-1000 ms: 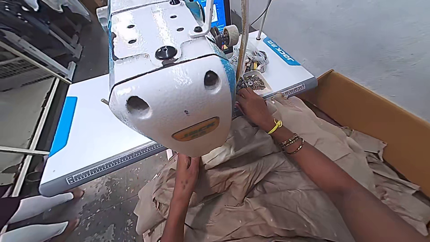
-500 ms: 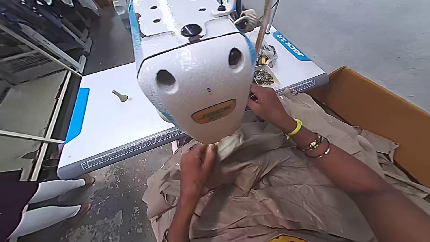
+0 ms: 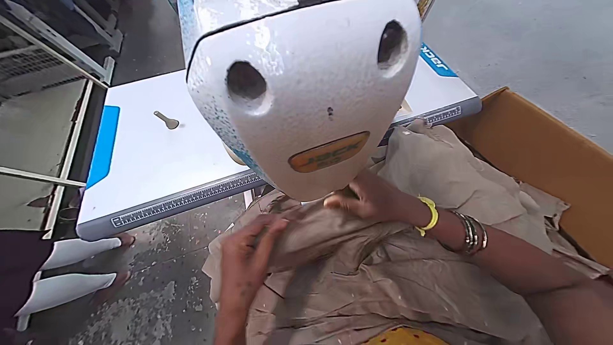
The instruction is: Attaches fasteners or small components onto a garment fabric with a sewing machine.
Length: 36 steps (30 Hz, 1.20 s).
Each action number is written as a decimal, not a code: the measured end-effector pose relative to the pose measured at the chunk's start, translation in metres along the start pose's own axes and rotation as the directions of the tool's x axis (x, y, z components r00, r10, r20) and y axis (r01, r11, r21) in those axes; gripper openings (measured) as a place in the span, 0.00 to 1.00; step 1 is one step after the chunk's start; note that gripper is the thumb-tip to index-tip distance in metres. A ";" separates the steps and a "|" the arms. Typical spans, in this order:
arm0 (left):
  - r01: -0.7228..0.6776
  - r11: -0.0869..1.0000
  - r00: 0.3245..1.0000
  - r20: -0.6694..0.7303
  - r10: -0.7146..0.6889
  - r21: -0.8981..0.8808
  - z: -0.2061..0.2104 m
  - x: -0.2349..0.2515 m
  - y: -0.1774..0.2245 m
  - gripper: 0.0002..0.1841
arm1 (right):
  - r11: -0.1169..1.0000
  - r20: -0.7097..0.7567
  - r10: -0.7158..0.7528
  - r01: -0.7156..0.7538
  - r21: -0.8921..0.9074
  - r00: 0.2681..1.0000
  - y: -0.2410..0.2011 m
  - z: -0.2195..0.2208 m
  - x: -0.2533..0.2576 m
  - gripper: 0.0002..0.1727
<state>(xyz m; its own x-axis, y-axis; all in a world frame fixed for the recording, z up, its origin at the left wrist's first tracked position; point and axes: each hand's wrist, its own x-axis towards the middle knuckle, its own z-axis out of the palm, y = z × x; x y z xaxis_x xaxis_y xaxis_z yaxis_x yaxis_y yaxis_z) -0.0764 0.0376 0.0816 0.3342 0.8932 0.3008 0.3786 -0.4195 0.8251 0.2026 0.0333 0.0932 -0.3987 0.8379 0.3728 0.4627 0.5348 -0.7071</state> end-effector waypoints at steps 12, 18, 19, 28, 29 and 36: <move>0.244 0.943 0.968 -0.109 -0.224 0.226 -0.016 0.001 -0.062 0.20 | 0.866 -0.100 0.498 -0.499 0.014 0.862 -0.010 0.007 0.025 0.18; 0.180 0.942 0.978 -0.150 -0.141 0.284 -0.020 0.010 -0.042 0.20 | 0.887 -0.119 0.461 -0.451 0.104 0.879 0.017 -0.011 0.002 0.12; 0.161 0.942 0.981 -0.148 -0.122 0.293 -0.019 0.011 -0.040 0.20 | 0.885 -0.127 0.465 -0.458 0.082 0.876 0.018 -0.011 0.001 0.11; 0.026 0.839 0.994 -0.104 0.036 0.543 0.003 0.012 -0.047 0.21 | 0.562 -0.310 0.457 -0.540 -0.627 0.834 0.056 -0.078 -0.043 0.16; -0.039 0.842 0.993 -0.075 0.094 0.539 0.008 0.015 -0.047 0.19 | 0.454 -0.372 0.508 -0.609 -0.651 0.777 0.058 -0.084 -0.045 0.15; 0.243 0.962 0.964 0.137 -0.226 -0.122 0.050 0.038 -0.011 0.26 | 0.653 -0.361 0.180 -0.385 -0.652 0.915 0.083 -0.049 0.012 0.15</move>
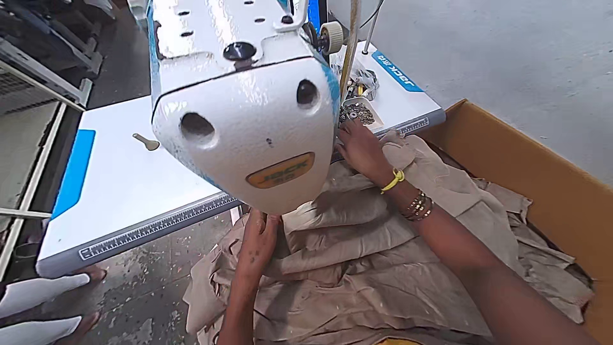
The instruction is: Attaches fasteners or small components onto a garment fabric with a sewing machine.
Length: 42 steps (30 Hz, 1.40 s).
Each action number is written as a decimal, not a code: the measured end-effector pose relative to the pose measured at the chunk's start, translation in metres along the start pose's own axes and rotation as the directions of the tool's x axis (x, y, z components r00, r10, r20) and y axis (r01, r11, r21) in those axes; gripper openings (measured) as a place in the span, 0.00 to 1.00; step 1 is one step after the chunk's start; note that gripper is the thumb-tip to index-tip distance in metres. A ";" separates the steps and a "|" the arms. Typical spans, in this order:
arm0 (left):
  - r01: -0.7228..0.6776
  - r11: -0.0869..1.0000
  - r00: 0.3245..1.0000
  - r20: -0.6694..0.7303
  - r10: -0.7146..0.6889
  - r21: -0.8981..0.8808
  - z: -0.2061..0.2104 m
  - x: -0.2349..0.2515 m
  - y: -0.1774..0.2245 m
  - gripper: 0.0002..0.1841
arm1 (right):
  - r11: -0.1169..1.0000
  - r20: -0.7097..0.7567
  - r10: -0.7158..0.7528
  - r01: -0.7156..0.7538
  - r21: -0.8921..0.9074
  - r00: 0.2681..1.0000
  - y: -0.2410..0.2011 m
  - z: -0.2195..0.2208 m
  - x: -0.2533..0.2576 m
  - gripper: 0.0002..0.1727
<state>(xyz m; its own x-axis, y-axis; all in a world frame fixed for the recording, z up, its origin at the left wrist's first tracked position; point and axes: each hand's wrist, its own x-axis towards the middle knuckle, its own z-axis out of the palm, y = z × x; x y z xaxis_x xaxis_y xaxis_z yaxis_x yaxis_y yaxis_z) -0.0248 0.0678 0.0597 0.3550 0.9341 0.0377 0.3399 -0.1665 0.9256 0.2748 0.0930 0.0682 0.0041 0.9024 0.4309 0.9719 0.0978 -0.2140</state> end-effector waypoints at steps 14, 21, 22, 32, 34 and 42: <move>0.016 0.992 0.992 -0.123 -0.032 -0.124 0.012 0.001 -0.004 0.27 | 0.994 -0.106 -0.105 0.102 -0.041 0.989 0.021 0.027 0.008 0.08; 0.028 0.995 0.987 -0.152 -0.043 -0.097 0.013 0.003 -0.003 0.18 | 0.864 -0.055 0.163 -0.116 0.490 0.985 0.005 -0.006 0.001 0.07; 0.034 0.999 0.988 -0.149 -0.035 -0.010 0.012 0.002 -0.001 0.16 | 0.813 0.027 0.202 -0.183 0.552 0.979 0.000 -0.013 0.003 0.08; -0.186 0.910 0.971 -0.070 0.227 0.370 0.022 -0.062 0.024 0.21 | 0.749 -0.314 -0.630 0.663 -0.003 0.710 -0.097 -0.025 -0.032 0.11; -0.218 0.922 0.961 -0.094 0.259 0.319 0.021 -0.060 0.024 0.21 | 0.776 -0.278 -0.571 0.618 0.126 0.773 -0.095 -0.026 -0.030 0.10; -0.107 0.901 0.950 -0.225 0.218 0.421 -0.061 -0.051 -0.010 0.24 | 0.750 0.115 -0.275 0.138 0.646 0.954 -0.071 -0.024 -0.045 0.13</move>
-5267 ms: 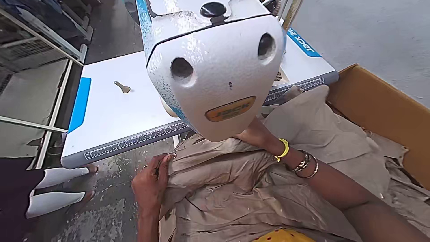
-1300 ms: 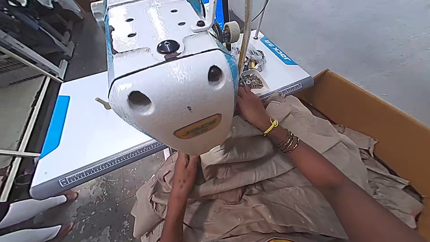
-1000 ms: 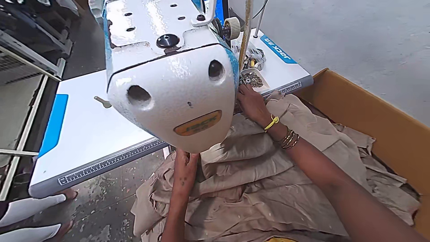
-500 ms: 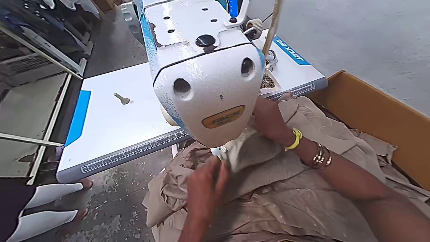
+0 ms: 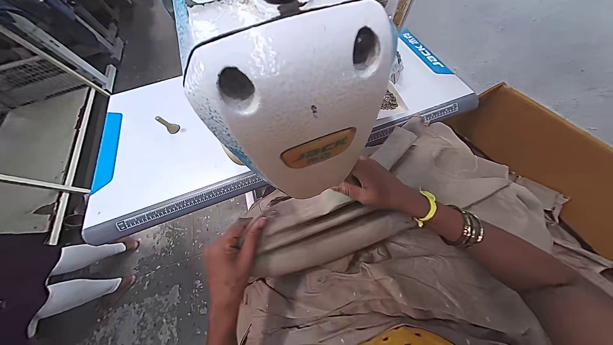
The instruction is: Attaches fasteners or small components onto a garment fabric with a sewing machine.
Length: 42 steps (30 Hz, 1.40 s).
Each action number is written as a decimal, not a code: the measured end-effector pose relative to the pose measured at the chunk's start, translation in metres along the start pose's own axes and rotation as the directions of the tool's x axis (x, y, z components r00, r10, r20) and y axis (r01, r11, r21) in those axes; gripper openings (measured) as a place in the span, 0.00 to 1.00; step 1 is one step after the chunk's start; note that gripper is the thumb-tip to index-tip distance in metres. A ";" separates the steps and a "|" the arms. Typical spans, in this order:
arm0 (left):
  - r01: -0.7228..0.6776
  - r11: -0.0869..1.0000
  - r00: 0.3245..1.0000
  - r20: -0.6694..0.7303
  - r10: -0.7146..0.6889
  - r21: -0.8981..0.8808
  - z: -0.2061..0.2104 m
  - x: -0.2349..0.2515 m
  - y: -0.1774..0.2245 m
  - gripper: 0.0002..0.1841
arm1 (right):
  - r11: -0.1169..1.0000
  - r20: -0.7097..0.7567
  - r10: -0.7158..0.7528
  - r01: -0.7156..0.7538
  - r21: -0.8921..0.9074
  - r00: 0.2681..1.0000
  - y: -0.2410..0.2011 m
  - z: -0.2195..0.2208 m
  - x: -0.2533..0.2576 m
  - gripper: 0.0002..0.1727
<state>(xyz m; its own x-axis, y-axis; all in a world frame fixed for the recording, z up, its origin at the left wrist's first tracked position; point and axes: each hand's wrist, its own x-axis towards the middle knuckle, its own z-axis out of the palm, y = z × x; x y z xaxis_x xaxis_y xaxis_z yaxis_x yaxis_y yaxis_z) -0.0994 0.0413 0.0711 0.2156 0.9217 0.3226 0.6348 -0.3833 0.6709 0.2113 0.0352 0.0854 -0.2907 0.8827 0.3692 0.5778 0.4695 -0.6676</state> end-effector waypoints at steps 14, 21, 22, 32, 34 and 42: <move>0.143 0.976 0.989 -0.063 -0.134 0.167 0.001 0.007 -0.028 0.26 | 0.937 0.032 0.280 -0.281 0.208 0.959 0.002 -0.003 0.013 0.10; -0.002 0.989 0.999 -0.047 0.009 0.145 0.006 0.021 -0.015 0.26 | 0.944 -0.073 0.321 -0.325 -0.052 0.944 0.025 -0.016 -0.005 0.10; 0.001 0.987 0.999 -0.033 0.004 0.160 0.009 0.020 -0.016 0.26 | 0.932 -0.093 0.307 -0.319 -0.174 0.947 0.031 -0.022 -0.009 0.12; -0.007 0.966 0.978 0.199 0.061 -0.258 0.056 0.033 0.008 0.29 | 0.775 -0.308 0.116 -0.280 -0.566 0.944 0.088 -0.044 0.015 0.16; 0.151 0.909 0.969 0.238 -0.059 -0.388 0.065 0.035 0.022 0.26 | 0.751 -0.250 0.080 -0.223 -0.621 0.965 0.094 -0.033 0.029 0.18; 0.232 0.817 0.971 0.171 -0.166 -0.528 0.082 0.030 0.033 0.25 | 0.814 -0.346 -0.033 -0.176 -0.554 0.938 0.114 -0.027 0.022 0.09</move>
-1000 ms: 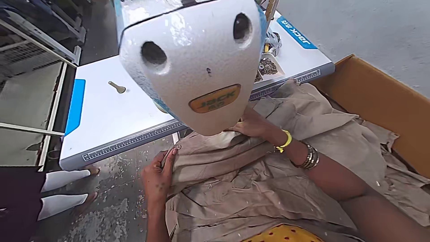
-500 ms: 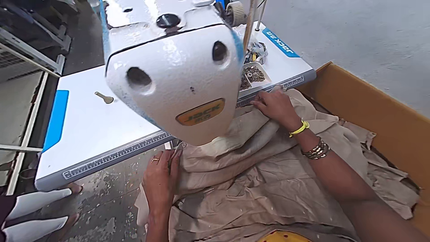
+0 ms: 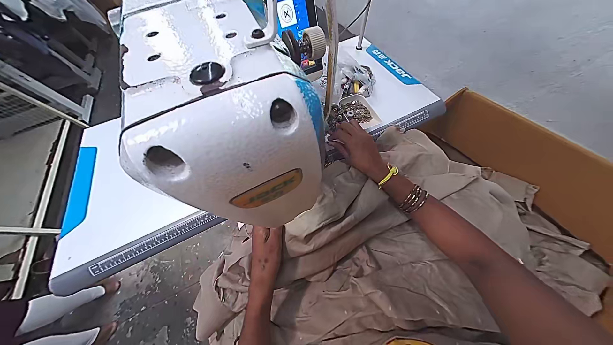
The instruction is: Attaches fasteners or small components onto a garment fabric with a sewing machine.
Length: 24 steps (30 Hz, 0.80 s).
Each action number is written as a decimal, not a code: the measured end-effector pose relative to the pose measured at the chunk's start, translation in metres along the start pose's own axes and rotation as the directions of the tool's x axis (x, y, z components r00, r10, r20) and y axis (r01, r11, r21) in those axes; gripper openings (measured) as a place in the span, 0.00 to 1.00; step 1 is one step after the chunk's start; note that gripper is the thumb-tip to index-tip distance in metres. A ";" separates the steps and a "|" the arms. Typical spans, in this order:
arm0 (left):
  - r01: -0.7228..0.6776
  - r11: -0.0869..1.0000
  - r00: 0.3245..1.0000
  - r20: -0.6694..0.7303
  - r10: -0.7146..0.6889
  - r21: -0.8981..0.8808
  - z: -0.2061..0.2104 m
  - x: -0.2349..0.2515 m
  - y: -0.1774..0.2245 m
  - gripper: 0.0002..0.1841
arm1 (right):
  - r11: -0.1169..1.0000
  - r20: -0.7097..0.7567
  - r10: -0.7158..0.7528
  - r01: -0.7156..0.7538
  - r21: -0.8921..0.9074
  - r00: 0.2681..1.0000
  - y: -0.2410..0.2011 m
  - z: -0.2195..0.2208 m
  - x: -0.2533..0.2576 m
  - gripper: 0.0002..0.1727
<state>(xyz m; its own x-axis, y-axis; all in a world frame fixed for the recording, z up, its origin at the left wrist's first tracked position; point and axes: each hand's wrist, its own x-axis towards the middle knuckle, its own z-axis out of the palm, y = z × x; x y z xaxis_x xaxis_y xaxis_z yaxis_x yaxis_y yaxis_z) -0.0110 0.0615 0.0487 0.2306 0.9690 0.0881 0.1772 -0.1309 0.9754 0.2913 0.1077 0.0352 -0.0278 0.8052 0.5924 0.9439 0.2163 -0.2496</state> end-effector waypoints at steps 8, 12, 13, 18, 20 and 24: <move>-0.008 0.998 0.999 -0.033 0.010 0.064 -0.004 0.009 -0.003 0.22 | 0.810 0.128 0.347 -0.366 0.458 0.929 -0.017 -0.050 0.008 0.10; -0.253 0.881 0.967 0.074 0.244 0.401 -0.014 -0.008 0.009 0.19 | 0.944 -0.009 0.090 -0.083 0.319 0.996 -0.066 -0.061 0.007 0.08; -0.369 0.847 0.928 0.195 0.317 0.383 -0.018 -0.019 0.015 0.22 | 0.965 -0.101 -0.077 0.099 0.244 0.992 -0.080 -0.059 0.000 0.09; -0.430 0.867 0.868 0.379 0.320 0.251 -0.016 -0.045 0.019 0.24 | 0.788 -0.137 -0.607 0.615 0.022 0.783 -0.129 -0.047 -0.014 0.11; -0.410 0.873 0.893 0.311 0.325 0.263 -0.016 -0.045 0.017 0.22 | 0.838 -0.091 -0.540 0.544 0.031 0.837 -0.132 -0.050 -0.009 0.10; -0.395 0.905 0.908 0.219 0.358 0.157 -0.042 -0.050 0.018 0.19 | 0.733 0.230 -0.390 0.150 0.663 0.892 -0.129 -0.060 -0.028 0.18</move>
<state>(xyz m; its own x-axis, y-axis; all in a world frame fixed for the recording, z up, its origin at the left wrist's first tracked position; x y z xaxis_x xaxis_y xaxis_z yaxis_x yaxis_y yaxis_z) -0.0598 0.0195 0.0705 0.4822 0.7869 0.3850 0.2192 -0.5339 0.8166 0.1903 0.0238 0.0969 -0.4684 0.7605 0.4497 0.4700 0.6455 -0.6021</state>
